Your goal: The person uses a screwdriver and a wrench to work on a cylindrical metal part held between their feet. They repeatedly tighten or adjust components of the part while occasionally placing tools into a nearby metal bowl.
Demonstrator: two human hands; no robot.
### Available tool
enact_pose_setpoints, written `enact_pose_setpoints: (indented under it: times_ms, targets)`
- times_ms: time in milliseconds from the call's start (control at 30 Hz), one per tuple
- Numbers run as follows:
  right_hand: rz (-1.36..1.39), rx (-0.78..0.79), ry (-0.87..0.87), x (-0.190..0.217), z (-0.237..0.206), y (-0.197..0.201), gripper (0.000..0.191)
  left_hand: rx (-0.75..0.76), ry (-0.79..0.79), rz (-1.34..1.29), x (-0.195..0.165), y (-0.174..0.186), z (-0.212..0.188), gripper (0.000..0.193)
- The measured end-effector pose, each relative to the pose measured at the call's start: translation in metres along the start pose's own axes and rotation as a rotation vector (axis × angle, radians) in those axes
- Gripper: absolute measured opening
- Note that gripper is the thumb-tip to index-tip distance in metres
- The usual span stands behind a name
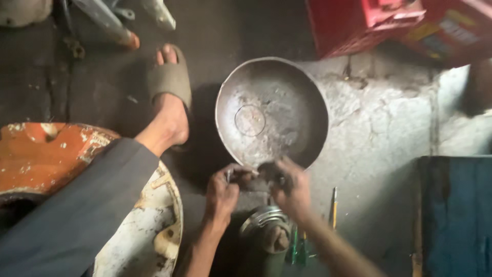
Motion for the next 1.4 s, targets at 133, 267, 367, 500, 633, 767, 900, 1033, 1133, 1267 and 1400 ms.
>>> enact_pose_setpoints:
  times_ms: [133,267,367,500,633,767,900,1033,1133,1267,1400]
  targets:
    - [0.651,-0.017,-0.483,0.019,-0.046,-0.018,0.034,-0.073,0.161,0.178,0.008,-0.012,-0.012,0.010]
    - [0.539,0.007,-0.552,0.017,-0.068,-0.011,0.027,-0.037,0.166,0.349,0.016,-0.027,-0.018,0.010]
    - [0.559,0.000,-0.478,0.013,-0.074,-0.005,0.036,-0.043,0.212,0.352,0.025,-0.035,-0.018,0.010]
    - [0.476,0.016,-0.568,-0.003,-0.077,0.000,0.032,0.018,0.338,0.217,0.037,-0.043,-0.010,0.013]
    - [0.262,-0.013,-0.549,-0.012,-0.079,0.005,0.034,-0.001,0.476,-0.084,0.046,-0.052,-0.007,0.015]
    - [0.315,-0.028,-0.518,-0.013,-0.084,-0.002,0.034,0.096,0.372,0.138,0.038,-0.049,-0.006,0.013]
    - [0.367,-0.023,-0.615,-0.012,-0.090,-0.009,0.032,0.154,0.418,0.383,0.033,-0.041,-0.005,0.013]
    - [0.436,-0.050,-0.557,-0.005,-0.091,-0.006,0.046,0.181,0.451,0.274,0.036,-0.041,0.000,0.013]
    - [0.323,-0.027,-0.492,0.000,-0.088,-0.001,0.050,0.130,0.529,0.223,0.041,-0.039,-0.001,0.016]
    - [0.277,0.013,-0.366,0.002,-0.083,0.004,0.049,0.068,0.590,0.086,0.047,-0.035,-0.004,0.019]
    - [0.299,0.043,-0.372,-0.004,-0.080,0.006,0.044,0.025,0.645,0.043,0.055,-0.031,-0.004,0.024]
Point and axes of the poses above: each hand's wrist, its own z-axis towards the middle knuckle, its own y-axis out of the back of the hand, x = y × z, the point moved 3 cm from there along z, towards the middle knuckle, and after that the axes turned 9 degrees about x, right-handed, at the moved point
